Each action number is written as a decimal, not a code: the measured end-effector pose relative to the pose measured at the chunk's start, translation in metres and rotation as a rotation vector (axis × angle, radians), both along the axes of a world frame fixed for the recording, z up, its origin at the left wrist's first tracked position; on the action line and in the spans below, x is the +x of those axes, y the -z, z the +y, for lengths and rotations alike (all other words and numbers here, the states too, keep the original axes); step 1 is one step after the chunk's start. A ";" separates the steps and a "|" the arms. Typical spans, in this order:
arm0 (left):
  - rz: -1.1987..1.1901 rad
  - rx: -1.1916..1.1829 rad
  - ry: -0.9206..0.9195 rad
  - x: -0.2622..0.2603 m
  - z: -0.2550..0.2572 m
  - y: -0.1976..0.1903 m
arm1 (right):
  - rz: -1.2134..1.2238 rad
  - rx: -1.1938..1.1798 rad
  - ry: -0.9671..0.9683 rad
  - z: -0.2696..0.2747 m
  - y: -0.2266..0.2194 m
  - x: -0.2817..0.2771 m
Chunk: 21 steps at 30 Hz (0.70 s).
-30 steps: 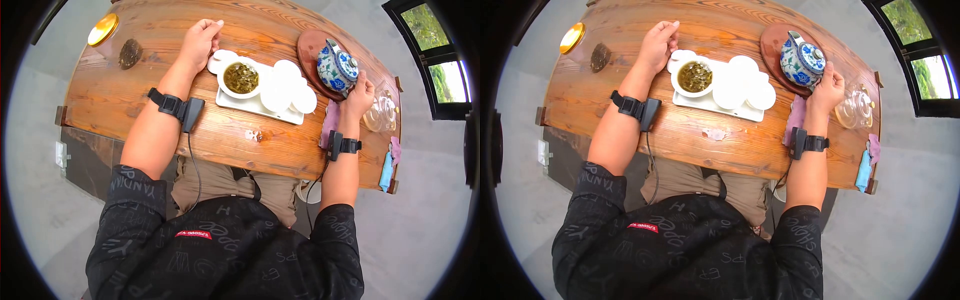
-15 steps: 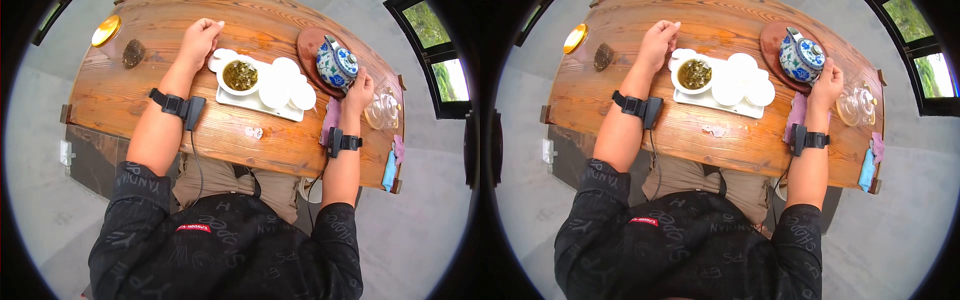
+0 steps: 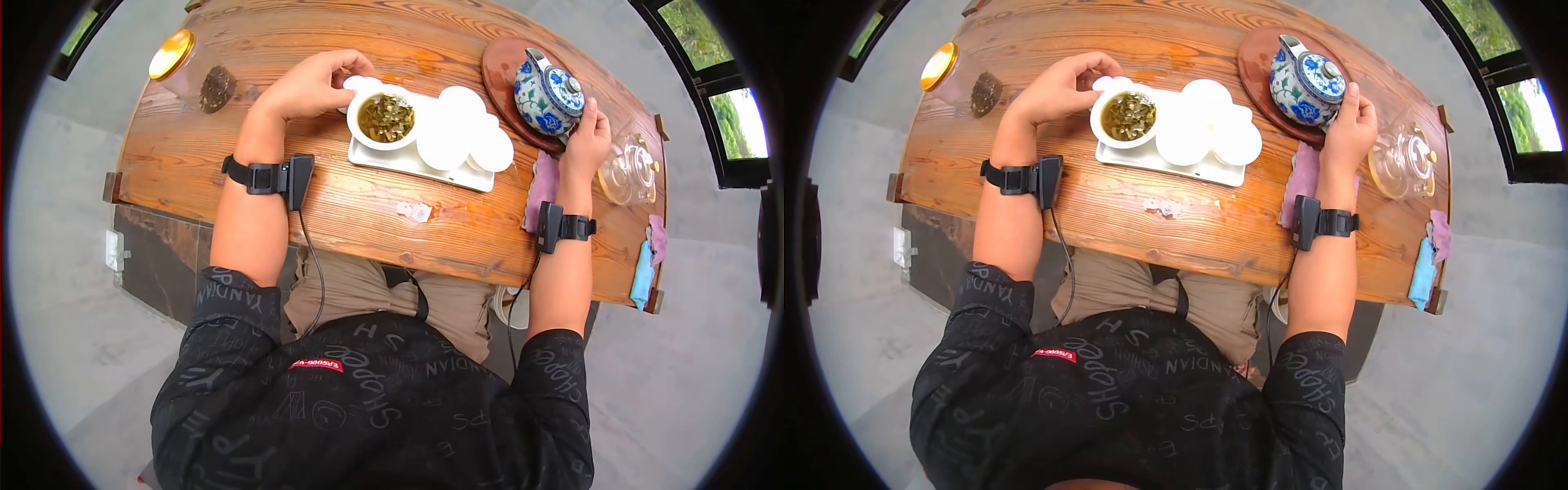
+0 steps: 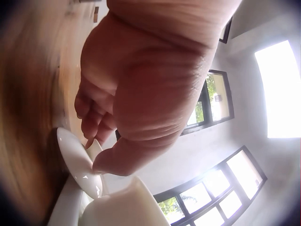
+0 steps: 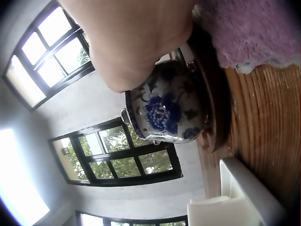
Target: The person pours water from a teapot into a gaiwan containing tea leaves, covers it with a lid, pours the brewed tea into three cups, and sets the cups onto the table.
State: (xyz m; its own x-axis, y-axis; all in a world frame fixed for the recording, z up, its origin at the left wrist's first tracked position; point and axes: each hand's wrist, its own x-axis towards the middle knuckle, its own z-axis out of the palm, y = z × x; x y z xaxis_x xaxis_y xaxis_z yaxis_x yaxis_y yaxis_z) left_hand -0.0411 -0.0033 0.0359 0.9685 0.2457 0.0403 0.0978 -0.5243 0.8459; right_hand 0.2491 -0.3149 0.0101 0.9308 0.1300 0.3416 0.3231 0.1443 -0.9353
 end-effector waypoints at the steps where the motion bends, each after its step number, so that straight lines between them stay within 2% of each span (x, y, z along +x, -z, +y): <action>1: 0.011 0.054 -0.005 0.000 -0.003 -0.003 | 0.002 0.001 0.002 0.000 0.000 0.000; 11: -0.028 0.160 -0.106 -0.003 -0.006 -0.008 | 0.010 0.020 -0.008 0.001 0.000 -0.001; 14: -0.011 0.261 -0.278 -0.007 -0.002 -0.017 | 0.002 0.029 -0.007 0.001 0.001 0.001; 19: -0.168 0.201 -0.286 -0.022 -0.005 -0.036 | 0.007 0.045 -0.011 0.001 0.002 0.003; 21: -0.261 0.183 -0.166 -0.027 -0.013 -0.045 | 0.008 0.026 -0.006 -0.001 0.001 0.001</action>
State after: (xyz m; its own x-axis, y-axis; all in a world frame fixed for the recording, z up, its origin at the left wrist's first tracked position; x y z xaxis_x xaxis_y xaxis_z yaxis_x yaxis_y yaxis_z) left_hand -0.0676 -0.0160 0.0811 0.8675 0.3643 0.3386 -0.0128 -0.6643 0.7474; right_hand 0.2497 -0.3155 0.0087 0.9327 0.1266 0.3377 0.3148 0.1710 -0.9336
